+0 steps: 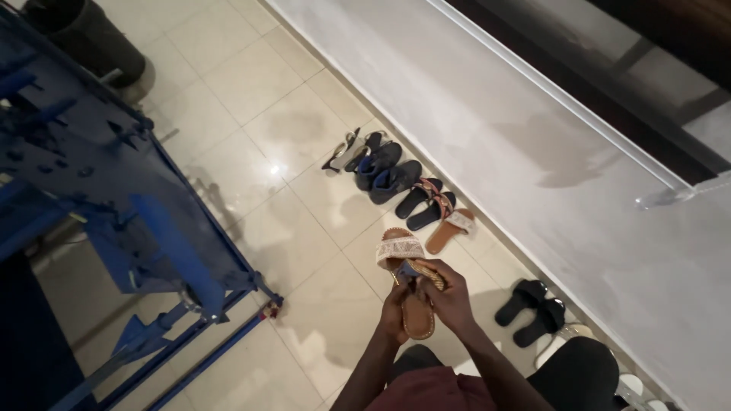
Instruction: The person is using a cloth to wipe and clean several different pairs of shoes and sandals kept on the floor.
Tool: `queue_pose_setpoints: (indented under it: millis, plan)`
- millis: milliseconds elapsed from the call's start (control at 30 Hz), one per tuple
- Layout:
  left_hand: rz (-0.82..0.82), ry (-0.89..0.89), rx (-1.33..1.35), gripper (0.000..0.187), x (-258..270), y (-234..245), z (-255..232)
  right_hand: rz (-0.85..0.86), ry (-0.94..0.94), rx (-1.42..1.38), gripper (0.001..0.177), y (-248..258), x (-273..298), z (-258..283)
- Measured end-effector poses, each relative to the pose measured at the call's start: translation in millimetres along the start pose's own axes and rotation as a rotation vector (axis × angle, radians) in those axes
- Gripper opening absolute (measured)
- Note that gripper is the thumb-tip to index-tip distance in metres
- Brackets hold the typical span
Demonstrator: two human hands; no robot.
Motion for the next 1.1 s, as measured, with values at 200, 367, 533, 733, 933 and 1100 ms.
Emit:
queue_pose_setpoints:
  millis: [200, 367, 533, 733, 933, 1100]
  plan:
    - [0.015, -0.153, -0.233, 0.076, 33.1, -46.9, -36.6, 0.0, 0.186, 0.033, 0.048, -18.5, -12.9, 22.2]
    - [-0.128, -0.287, -0.244, 0.086, 70.2, -51.4, -52.6, 0.233, 0.197, -0.048, 0.043, -40.6, -12.4, 6.5]
    - [0.051, -0.431, -0.158, 0.083, 52.4, -17.8, -50.9, 0.326, 0.34, -0.002, 0.044, -38.8, -21.0, 10.2]
    - [0.011, -0.54, -0.098, 0.081, 29.5, 0.2, -29.0, 0.505, 0.169, 0.027, 0.038, -35.7, -47.2, -8.9]
    - [0.064, -0.579, 0.123, 0.083, 10.0, 36.0, 27.3, 0.6, 0.355, 0.118, 0.042, -20.4, -31.3, -24.6]
    - [-0.09, -0.607, 0.32, 0.081, -6.0, 76.6, 42.4, 0.597, 0.668, 0.34, 0.044, -34.8, -7.7, -69.4]
Point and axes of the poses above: each hand's wrist, its own x-axis away from the middle knuckle, its own y-axis out of the back of the hand, z = x × y, the point moved 4 cm from there along -x, towards the middle knuckle, and after that the axes turned 8 degrees about x, right-handed, at the moved point
